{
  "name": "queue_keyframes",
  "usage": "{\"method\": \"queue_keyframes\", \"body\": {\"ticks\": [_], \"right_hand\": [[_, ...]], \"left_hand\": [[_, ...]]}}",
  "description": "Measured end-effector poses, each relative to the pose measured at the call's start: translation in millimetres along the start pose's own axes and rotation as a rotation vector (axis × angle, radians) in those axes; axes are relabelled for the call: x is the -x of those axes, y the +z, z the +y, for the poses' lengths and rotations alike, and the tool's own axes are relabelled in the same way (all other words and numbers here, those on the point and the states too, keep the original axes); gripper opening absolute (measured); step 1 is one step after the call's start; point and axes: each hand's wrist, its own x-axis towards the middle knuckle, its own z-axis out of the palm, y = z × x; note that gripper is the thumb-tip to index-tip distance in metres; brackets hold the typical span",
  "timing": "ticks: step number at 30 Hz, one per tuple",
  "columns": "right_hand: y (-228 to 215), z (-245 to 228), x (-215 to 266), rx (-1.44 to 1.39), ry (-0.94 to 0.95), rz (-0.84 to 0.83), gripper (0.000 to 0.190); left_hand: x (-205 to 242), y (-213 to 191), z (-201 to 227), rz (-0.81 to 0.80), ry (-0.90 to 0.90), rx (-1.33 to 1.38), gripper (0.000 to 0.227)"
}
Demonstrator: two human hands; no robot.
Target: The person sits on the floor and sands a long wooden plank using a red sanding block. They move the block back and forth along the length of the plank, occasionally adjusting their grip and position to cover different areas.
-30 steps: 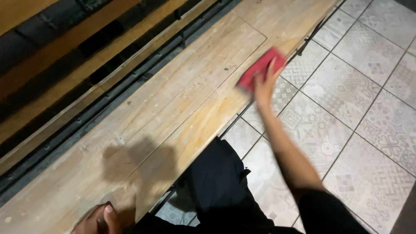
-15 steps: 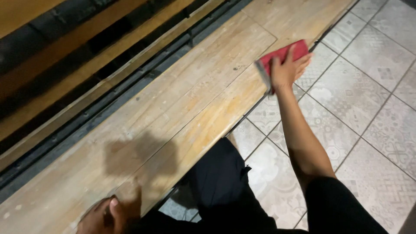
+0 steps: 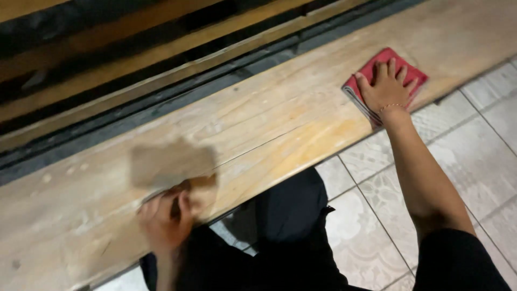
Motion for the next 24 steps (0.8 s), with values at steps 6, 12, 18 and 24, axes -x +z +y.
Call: {"method": "queue_keyframes", "body": {"ticks": [6,12,18,24], "right_hand": [[11.8,-185.2,116.0,-0.083,-0.729,0.048,0.075],[43.8,-205.7,54.4,-0.360,-1.237,0.216,0.068],[57.7,-228.2,11.5,0.066,-0.423,-0.223,0.074],[-4.3,-370.7,189.0,-0.131,-1.479,-0.156,0.083]], "left_hand": [[-2.2,-2.1,9.5,0.091,-0.126,-0.067,0.012],[-1.4,-14.5,9.3,0.243,-0.135,0.136,0.002],[-1.1,-40.4,13.7,0.390,-0.221,0.435,0.018],[23.4,-60.3,1.7,0.422,-0.283,0.546,0.022]]}}
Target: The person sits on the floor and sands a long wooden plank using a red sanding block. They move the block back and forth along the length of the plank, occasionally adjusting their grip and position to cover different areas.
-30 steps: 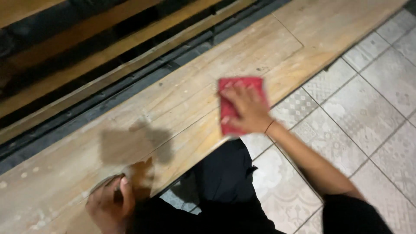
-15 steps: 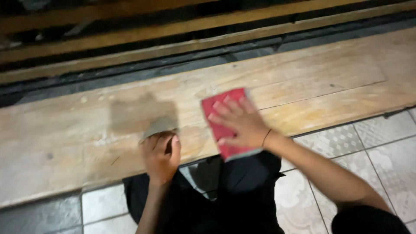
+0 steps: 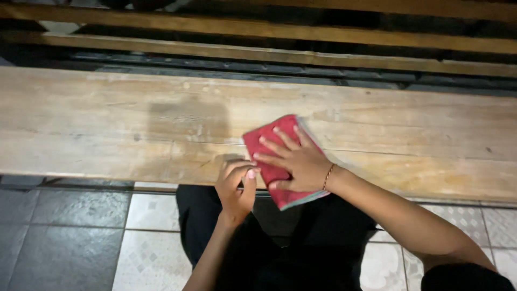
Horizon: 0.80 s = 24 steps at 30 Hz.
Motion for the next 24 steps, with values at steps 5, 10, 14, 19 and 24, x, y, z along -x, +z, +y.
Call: {"method": "queue_keyframes", "body": {"ticks": [5,10,14,19,24], "right_hand": [[22.1,80.3,-49.3,-0.002,0.043,0.062,0.068],[39.5,55.9,-121.0,-0.058,0.281,-0.076,0.074],[1.8,-92.5,-137.7,-0.040,-0.325,-0.024,0.077],[9.8,-42.5,-191.4,-0.135,-0.296,-0.072,0.071],[59.6,-12.7,-258.2,-0.063,0.195,-0.133,0.073]], "left_hand": [[23.9,-56.6,-3.0,0.071,-0.057,-0.108,0.021],[33.2,-85.8,-5.7,0.192,-0.124,-0.138,0.025],[42.7,-84.4,-16.9,0.236,-0.147,-0.164,0.026],[32.8,-105.2,-7.0,0.239,-0.138,-0.191,0.025],[39.3,-121.9,-12.2,0.279,-0.122,-0.202,0.026]]}}
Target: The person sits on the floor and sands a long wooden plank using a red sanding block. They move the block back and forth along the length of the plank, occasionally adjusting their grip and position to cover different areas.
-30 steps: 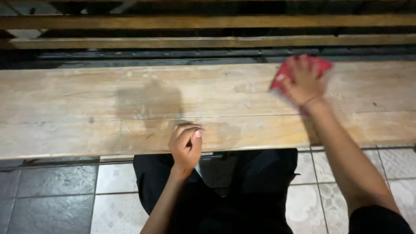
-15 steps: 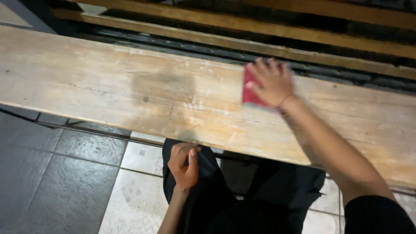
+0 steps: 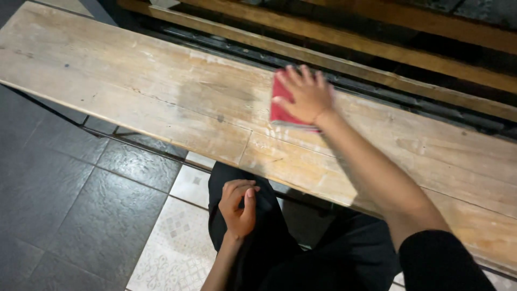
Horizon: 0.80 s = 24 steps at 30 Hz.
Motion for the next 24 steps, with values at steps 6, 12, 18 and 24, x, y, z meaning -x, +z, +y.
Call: {"method": "queue_keyframes", "body": {"ticks": [6,12,18,24], "right_hand": [[10.2,-154.0,33.4,-0.108,-0.709,0.299,0.073],[-107.2,-113.4,9.0,-0.457,-0.729,0.271,0.011],[-81.4,-91.9,26.3,-0.057,-0.089,-0.172,0.073],[-51.6,-51.4,123.8,-0.013,-0.592,-0.058,0.079]], "left_hand": [[15.9,7.4,-21.0,0.074,0.059,0.000,0.027],[14.8,-3.0,5.1,-0.102,0.179,-0.093,0.025],[24.9,6.1,-0.9,-0.036,0.092,-0.070,0.029],[10.9,20.5,-5.1,-0.074,0.169,0.002,0.029]]}}
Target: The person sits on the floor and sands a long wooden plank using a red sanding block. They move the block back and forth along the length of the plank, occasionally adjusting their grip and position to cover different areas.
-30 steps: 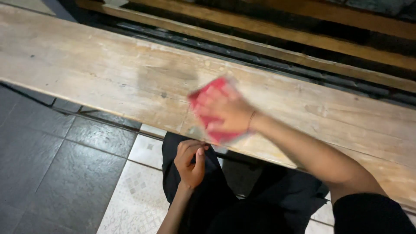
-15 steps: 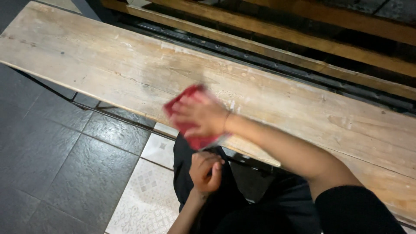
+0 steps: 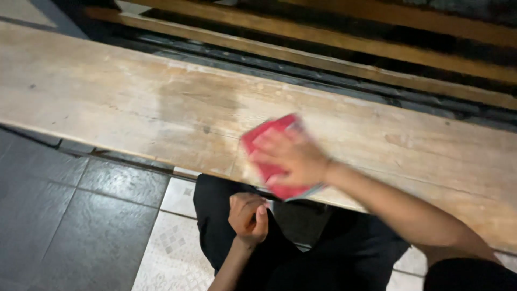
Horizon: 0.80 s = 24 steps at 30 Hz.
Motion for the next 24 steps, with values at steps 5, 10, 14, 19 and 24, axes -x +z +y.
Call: {"method": "queue_keyframes", "body": {"ticks": [5,10,14,19,24], "right_hand": [[46.5,165.8,187.6,0.001,0.633,0.358,0.066],[34.1,67.2,239.0,-0.006,1.003,0.019,0.077],[55.3,-8.4,296.3,0.155,0.688,0.082,0.081],[76.2,87.6,515.6,0.063,1.196,0.200,0.071],[45.0,120.5,487.7,-0.118,1.821,0.186,0.075]], "left_hand": [[-20.6,13.6,-12.7,-0.126,0.069,-0.077,0.024],[-19.1,29.3,-37.6,-0.258,0.118,-0.067,0.013],[-3.1,34.0,-62.9,-0.225,0.106,-0.353,0.022],[-20.6,62.6,-40.9,-0.131,0.161,-0.559,0.017],[-17.4,64.7,-38.8,-0.130,0.195,-0.769,0.015]]}}
